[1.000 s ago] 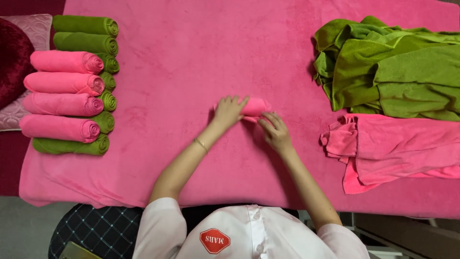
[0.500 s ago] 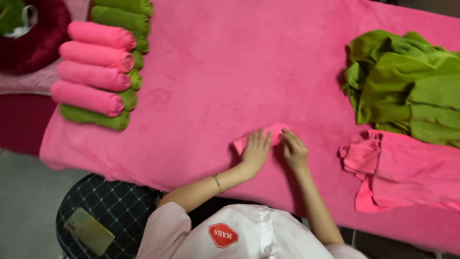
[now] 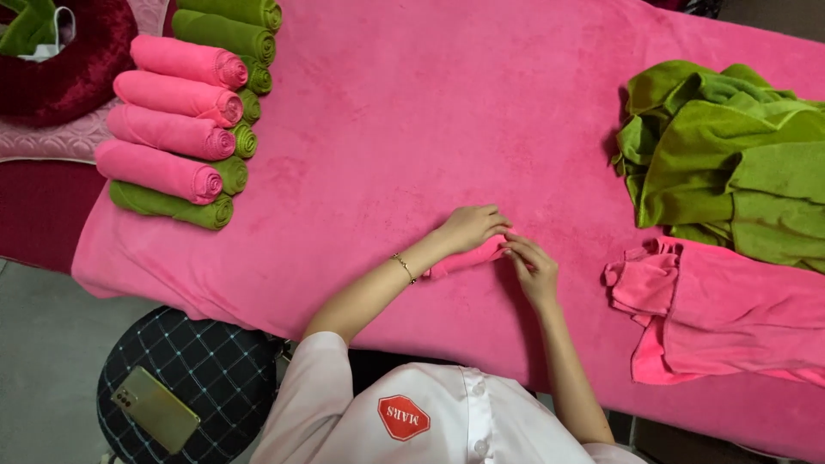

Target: Folding a pink towel into a decorative rose shape on a massage table.

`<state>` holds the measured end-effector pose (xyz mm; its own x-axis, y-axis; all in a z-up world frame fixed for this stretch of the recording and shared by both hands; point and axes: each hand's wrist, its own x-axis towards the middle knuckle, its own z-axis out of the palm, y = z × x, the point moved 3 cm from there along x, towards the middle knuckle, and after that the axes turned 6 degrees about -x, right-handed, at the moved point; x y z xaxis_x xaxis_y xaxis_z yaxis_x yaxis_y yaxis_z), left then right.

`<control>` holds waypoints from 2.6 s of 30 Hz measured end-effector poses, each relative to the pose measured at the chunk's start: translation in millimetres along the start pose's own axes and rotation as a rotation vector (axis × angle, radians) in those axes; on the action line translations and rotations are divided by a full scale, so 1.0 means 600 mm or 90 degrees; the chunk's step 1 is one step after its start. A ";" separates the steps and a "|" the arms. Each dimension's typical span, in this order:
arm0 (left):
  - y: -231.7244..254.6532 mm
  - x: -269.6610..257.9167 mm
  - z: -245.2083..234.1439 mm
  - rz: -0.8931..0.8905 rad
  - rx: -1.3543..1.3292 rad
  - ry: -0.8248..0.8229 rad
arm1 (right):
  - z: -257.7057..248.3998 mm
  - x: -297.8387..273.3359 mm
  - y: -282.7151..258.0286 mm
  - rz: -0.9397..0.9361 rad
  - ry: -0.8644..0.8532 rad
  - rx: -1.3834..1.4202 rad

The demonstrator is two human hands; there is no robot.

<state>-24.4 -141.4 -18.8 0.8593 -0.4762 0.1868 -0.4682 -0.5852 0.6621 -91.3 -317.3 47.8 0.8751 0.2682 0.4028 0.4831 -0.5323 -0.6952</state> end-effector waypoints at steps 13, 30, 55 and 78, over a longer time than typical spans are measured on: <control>0.010 0.036 -0.032 0.020 -0.115 -0.179 | 0.014 -0.034 0.071 -0.039 0.132 -0.033; 0.042 0.004 -0.026 0.166 -0.042 -0.143 | 0.024 -0.031 0.054 0.039 0.097 0.028; 0.021 -0.034 -0.006 0.030 -0.254 -0.101 | 0.029 -0.018 0.030 0.090 0.094 -0.003; 0.100 -0.083 -0.052 0.122 -0.362 0.128 | -0.022 -0.031 0.014 -0.024 -0.083 -0.045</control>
<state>-88.9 -132.2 34.6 0.8186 -0.3731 0.4367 -0.4826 -0.0343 0.8752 -104.0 -337.7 42.3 0.8549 0.3881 0.3444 0.5165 -0.5734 -0.6360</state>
